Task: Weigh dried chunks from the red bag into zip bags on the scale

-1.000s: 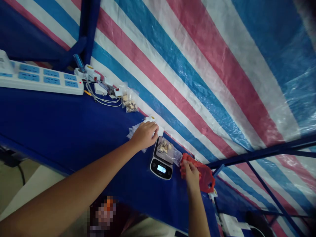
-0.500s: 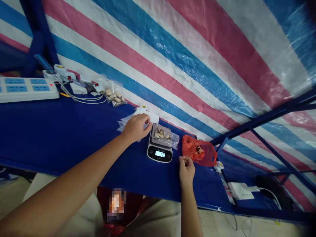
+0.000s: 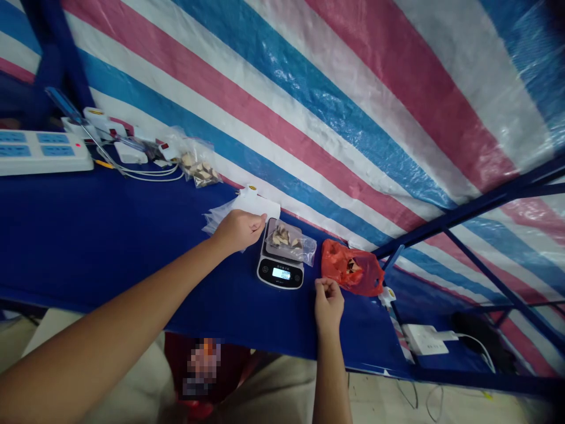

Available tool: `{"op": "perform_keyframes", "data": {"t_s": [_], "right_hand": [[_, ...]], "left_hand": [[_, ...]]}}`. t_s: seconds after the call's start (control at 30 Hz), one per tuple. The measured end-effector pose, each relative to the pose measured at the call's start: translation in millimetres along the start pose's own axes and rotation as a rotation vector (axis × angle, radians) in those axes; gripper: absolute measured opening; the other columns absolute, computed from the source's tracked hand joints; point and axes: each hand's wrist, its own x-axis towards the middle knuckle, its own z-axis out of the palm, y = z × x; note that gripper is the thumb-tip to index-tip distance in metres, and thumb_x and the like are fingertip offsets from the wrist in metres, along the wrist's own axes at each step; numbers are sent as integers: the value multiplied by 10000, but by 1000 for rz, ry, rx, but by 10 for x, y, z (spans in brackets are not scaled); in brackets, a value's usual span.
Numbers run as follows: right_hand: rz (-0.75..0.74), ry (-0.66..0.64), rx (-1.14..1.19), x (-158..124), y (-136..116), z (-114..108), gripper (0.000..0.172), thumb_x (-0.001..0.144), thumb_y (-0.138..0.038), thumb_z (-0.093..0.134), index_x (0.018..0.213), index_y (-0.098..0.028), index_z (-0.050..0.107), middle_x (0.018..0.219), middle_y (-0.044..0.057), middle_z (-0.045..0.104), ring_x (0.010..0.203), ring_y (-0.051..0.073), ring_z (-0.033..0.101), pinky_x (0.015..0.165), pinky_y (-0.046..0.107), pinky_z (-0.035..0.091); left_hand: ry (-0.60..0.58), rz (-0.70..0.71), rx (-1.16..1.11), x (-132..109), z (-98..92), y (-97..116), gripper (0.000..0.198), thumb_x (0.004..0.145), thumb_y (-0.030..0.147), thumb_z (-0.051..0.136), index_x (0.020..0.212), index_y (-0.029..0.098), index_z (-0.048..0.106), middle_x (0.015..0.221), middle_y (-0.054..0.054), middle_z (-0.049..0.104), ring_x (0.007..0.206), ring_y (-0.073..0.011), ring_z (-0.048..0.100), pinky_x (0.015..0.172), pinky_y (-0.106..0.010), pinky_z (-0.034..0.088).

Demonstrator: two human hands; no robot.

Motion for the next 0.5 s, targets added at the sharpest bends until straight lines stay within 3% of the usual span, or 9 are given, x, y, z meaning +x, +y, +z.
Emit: {"op": "perform_keyframes", "data": {"t_s": [0.17, 0.33, 0.4, 0.5], "right_hand": [[-3, 33, 40, -24, -6, -8, 328, 814, -531, 632, 843, -208, 584, 637, -46, 472, 600, 146, 465, 632, 284, 422], [2, 101, 51, 155, -173, 67, 409, 816, -583, 614, 944, -196, 580, 799, 33, 653, 739, 188, 622, 720, 304, 485], [10, 29, 6, 356, -306, 155, 454, 798, -575, 623, 1023, -184, 567, 813, 45, 682, 747, 199, 645, 719, 313, 496], [-22, -102, -73, 707, -618, 315, 443, 727, -484, 665, 1024, -177, 550, 679, -3, 637, 614, 186, 595, 621, 303, 466]], "left_hand": [[-49, 33, -1, -41, 52, 13, 529, 956, 321, 436, 479, 197, 245, 443, 36, 228, 440, -108, 259, 516, -301, 226], [-78, 114, -16, -85, 86, 13, 464, 943, 276, 458, 500, 192, 350, 454, 32, 325, 450, -108, 303, 517, -298, 215], [-76, 147, -12, -94, 100, 4, 411, 915, 242, 478, 517, 192, 388, 466, 31, 378, 456, -106, 336, 518, -293, 225], [-84, 171, 8, -96, 88, 15, 340, 873, 209, 494, 539, 193, 432, 486, 25, 454, 469, -114, 405, 515, -289, 239]]}}
